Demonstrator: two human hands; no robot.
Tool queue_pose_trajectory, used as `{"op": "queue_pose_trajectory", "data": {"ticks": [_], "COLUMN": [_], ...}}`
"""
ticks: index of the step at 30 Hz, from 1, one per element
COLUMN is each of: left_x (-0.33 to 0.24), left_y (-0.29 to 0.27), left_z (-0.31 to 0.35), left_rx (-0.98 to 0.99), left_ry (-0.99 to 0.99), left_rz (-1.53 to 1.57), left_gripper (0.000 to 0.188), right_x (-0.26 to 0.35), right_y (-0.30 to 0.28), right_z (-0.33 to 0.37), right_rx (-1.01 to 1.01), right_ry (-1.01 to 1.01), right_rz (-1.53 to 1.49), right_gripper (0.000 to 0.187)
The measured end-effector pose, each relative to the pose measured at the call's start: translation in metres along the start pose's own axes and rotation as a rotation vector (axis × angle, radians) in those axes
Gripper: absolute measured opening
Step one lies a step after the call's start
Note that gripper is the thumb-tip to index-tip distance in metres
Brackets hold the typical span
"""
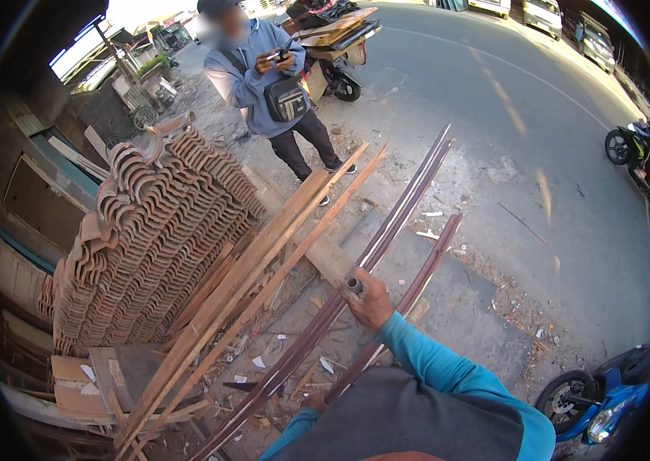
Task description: The person uses a hammer to straighten and shape long, thin wood strips by striking them while holding them against a wooden workbench.
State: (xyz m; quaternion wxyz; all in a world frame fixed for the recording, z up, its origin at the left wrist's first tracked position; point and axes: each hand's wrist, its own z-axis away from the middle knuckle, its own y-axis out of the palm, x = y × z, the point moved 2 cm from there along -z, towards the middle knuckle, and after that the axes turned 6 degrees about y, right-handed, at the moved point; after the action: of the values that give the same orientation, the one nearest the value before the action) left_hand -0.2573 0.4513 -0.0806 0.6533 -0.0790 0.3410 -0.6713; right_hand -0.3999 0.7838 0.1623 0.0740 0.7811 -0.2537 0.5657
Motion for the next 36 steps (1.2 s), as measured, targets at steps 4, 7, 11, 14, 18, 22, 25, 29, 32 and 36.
{"op": "queue_pose_trajectory", "data": {"ticks": [4, 7, 11, 14, 18, 22, 25, 29, 32, 36], "left_x": [-0.009, -0.005, -0.005, -0.007, 0.002, 0.004, 0.003, 0.019, 0.1, 0.073], "left_y": [-0.01, -0.002, -0.006, -0.007, 0.002, 0.002, 0.006, 0.022, 0.087, 0.088], "left_z": [0.005, 0.002, 0.005, 0.004, -0.001, -0.003, -0.004, -0.016, -0.04, -0.051], "left_rx": [-0.006, -0.009, 0.0, -0.032, -0.031, -0.032, -0.032, -0.071, -0.269, -0.443], "left_ry": [0.006, -0.015, 0.011, -0.04, -0.014, 0.024, 0.018, 0.025, 0.12, 0.282], "left_rz": [0.029, 0.0, 0.014, -0.035, -0.008, -0.006, -0.044, -0.045, -0.177, -0.369], "left_gripper": [0.065, 0.065, 0.064, 0.063, 0.061, 0.059, 0.058, 0.058, 0.058, 0.058], "right_x": [0.002, 0.0, 0.001, 0.0, 0.006, 0.005, 0.001, -0.001, 0.008, 0.001], "right_y": [-0.002, 0.001, -0.003, -0.003, -0.004, -0.004, -0.004, -0.003, 0.0, -0.004], "right_z": [0.0, 0.003, 0.001, 0.0, -0.001, 0.001, -0.002, -0.001, -0.001, -0.002], "right_rx": [-0.006, 0.0, -0.001, -0.021, -0.026, -0.025, -0.054, -0.021, -0.003, -0.009], "right_ry": [0.017, 0.042, 0.024, 0.003, -0.013, -0.007, -0.031, -0.024, 0.007, -0.021], "right_rz": [-0.003, -0.01, -0.009, -0.019, 0.029, 0.004, 0.03, 0.037, -0.015, 0.026], "right_gripper": [0.019, 0.021, 0.024, 0.027, 0.027, 0.029, 0.029, 0.029, 0.029, 0.028]}}
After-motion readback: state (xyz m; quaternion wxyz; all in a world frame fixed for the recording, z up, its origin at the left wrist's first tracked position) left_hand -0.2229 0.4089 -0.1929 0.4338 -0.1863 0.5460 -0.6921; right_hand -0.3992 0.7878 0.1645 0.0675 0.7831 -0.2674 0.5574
